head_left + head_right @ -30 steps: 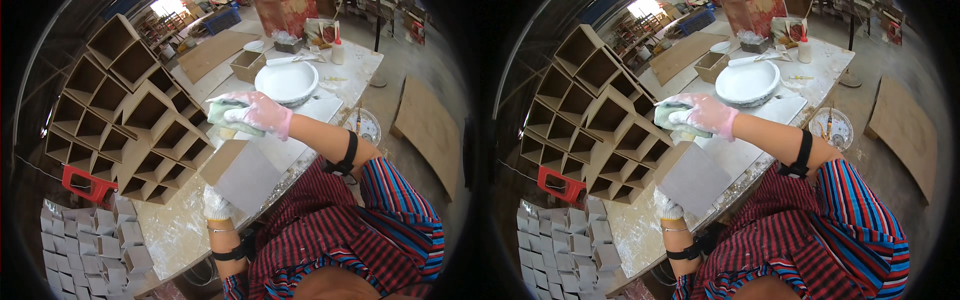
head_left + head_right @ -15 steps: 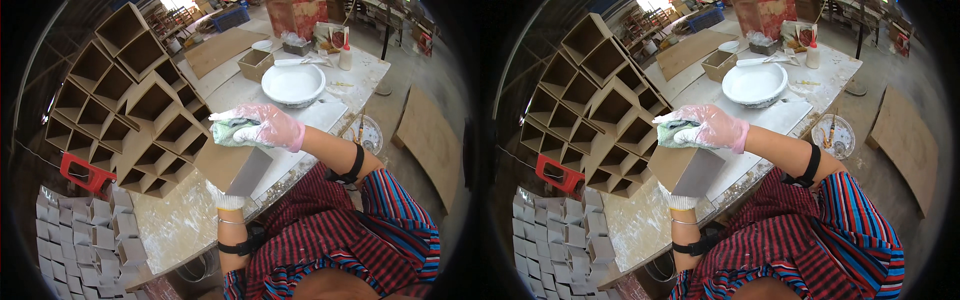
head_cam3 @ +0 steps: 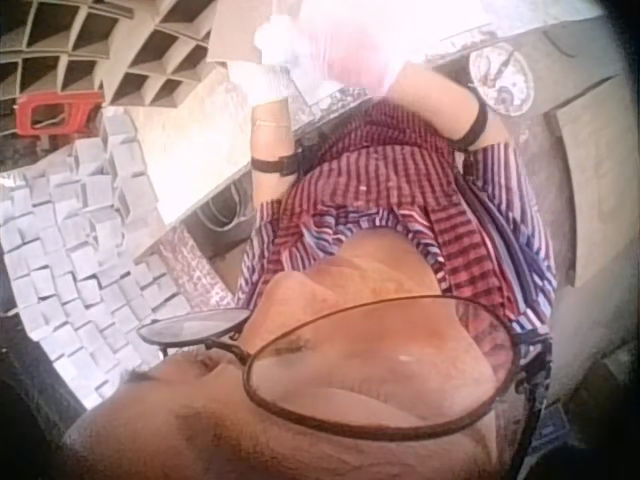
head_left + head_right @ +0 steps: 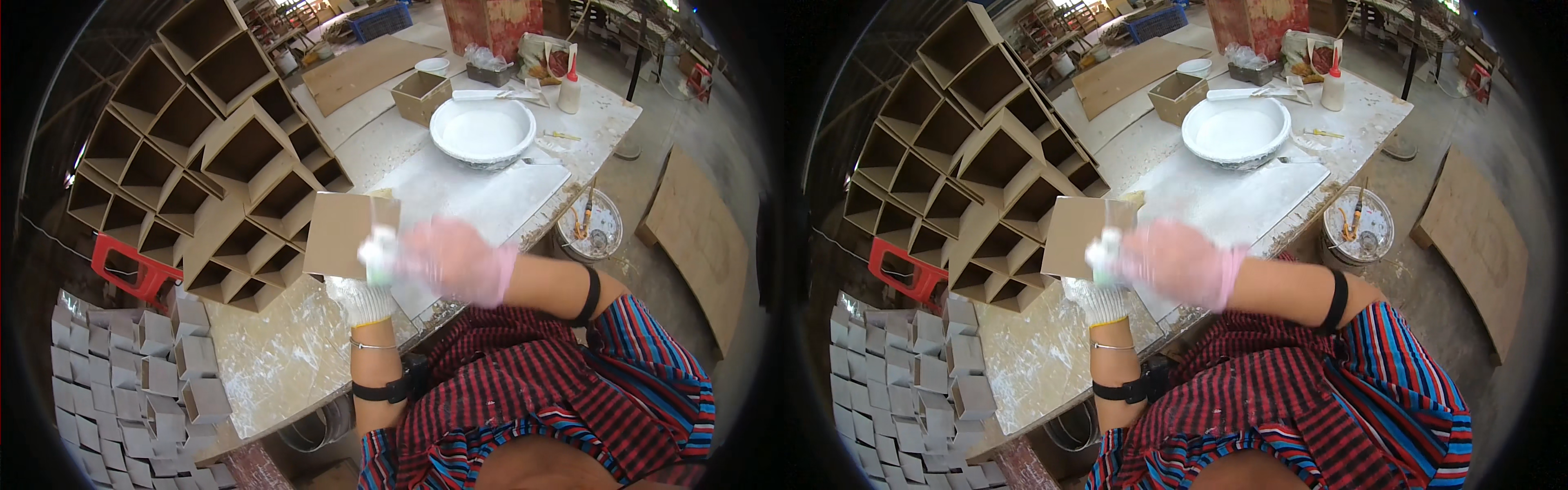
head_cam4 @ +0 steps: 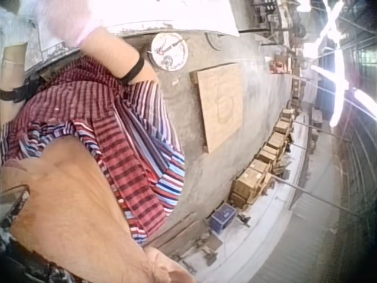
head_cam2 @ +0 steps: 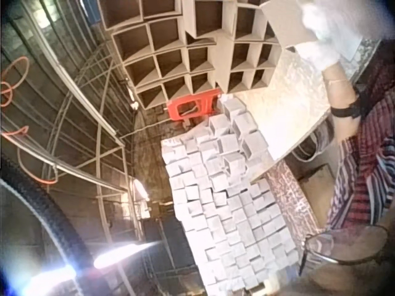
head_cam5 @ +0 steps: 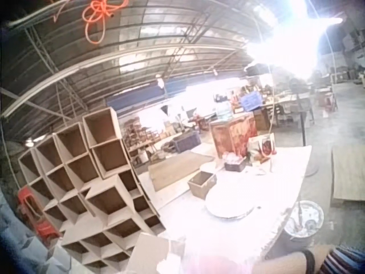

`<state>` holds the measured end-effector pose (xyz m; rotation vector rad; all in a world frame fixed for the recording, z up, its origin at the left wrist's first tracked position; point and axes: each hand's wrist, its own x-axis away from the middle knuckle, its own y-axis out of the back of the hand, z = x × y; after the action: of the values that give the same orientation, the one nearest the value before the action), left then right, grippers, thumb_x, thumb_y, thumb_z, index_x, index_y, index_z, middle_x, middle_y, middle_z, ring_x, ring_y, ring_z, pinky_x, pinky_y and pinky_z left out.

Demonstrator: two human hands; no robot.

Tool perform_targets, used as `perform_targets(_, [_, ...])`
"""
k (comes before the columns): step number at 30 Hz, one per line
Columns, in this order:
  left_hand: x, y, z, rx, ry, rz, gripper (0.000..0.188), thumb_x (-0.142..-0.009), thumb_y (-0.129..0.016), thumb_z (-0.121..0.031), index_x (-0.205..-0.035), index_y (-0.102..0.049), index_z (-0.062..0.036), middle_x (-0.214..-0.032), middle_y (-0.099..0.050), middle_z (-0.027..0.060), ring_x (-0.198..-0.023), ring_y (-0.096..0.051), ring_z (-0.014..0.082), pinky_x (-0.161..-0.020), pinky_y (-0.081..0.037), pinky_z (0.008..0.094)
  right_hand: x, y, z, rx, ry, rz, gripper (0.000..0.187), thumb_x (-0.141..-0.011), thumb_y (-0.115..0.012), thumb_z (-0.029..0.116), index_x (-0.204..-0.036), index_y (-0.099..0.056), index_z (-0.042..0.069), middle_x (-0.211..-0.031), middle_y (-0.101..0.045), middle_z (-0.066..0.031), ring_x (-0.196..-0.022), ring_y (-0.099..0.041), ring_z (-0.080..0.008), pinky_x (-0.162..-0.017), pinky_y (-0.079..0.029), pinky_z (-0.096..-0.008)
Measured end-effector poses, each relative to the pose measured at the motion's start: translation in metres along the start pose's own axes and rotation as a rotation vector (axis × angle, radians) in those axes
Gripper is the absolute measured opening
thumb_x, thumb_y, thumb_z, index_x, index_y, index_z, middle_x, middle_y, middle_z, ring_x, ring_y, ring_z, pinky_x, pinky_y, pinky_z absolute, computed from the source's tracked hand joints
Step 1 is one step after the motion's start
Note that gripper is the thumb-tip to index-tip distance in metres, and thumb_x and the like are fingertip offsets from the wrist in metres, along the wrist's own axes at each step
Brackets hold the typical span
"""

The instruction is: Cleaning and wiping small wooden or cardboard boxes with a cloth and liquid adhesive or cleaning agent.

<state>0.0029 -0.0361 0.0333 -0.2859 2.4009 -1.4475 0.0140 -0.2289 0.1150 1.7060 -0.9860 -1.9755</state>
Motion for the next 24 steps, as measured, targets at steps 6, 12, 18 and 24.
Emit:
perform_targets(6, [-0.010, 0.038, -0.004, -0.237, -0.013, 0.330, 0.044, -0.097, -0.034, -0.037, -0.127, -0.047, -0.0065, -0.124, -0.052, 0.0110, -0.113, -0.050, 0.0267, -0.097, -0.042, 0.0408, 0.002, -0.016, -0.033, -0.062, -0.105, -0.141, 0.056, -0.073, -0.065, 0.009, -0.125, -0.055, 0.024, -0.102, -0.061, -0.0077, -0.074, -0.060, -0.0246, -0.063, -0.049, -0.0375])
perform_targets(12, [-0.007, 0.010, -0.005, -0.178, -0.080, 0.094, 0.043, -0.098, -0.039, -0.033, -0.126, -0.046, -0.0021, -0.119, -0.054, 0.0136, -0.102, -0.056, 0.0252, -0.087, -0.049, 0.0365, -0.001, -0.013, -0.001, -0.118, -0.005, -0.118, 0.038, -0.080, -0.062, 0.012, -0.117, -0.058, 0.018, -0.081, -0.058, -0.0063, -0.068, -0.061, -0.0265, -0.057, -0.050, -0.0390])
perform_targets(18, [0.002, 0.021, -0.003, -0.985, -0.374, -0.021, 0.030, -0.095, -0.048, -0.024, -0.118, -0.052, -0.0057, -0.109, -0.058, 0.0075, -0.096, -0.058, 0.0192, -0.077, -0.051, 0.0322, -0.015, -0.027, -0.030, -0.179, -0.123, -0.305, 0.037, -0.080, -0.064, 0.014, -0.116, -0.062, 0.020, -0.100, -0.065, -0.0065, -0.081, -0.064, -0.0242, -0.068, -0.052, -0.0376])
perform_targets(24, [-0.015, 0.035, -0.006, -0.930, -0.374, 0.310, 0.040, -0.098, -0.041, -0.032, -0.126, -0.045, -0.0039, -0.119, -0.053, 0.0089, -0.105, -0.055, 0.0218, -0.086, -0.050, 0.0325, 0.004, -0.021, -0.003, -0.246, -0.052, -0.296, 0.039, -0.077, -0.066, 0.012, -0.116, -0.062, 0.018, -0.096, -0.065, -0.0065, -0.082, -0.062, -0.0265, -0.071, -0.052, -0.0380])
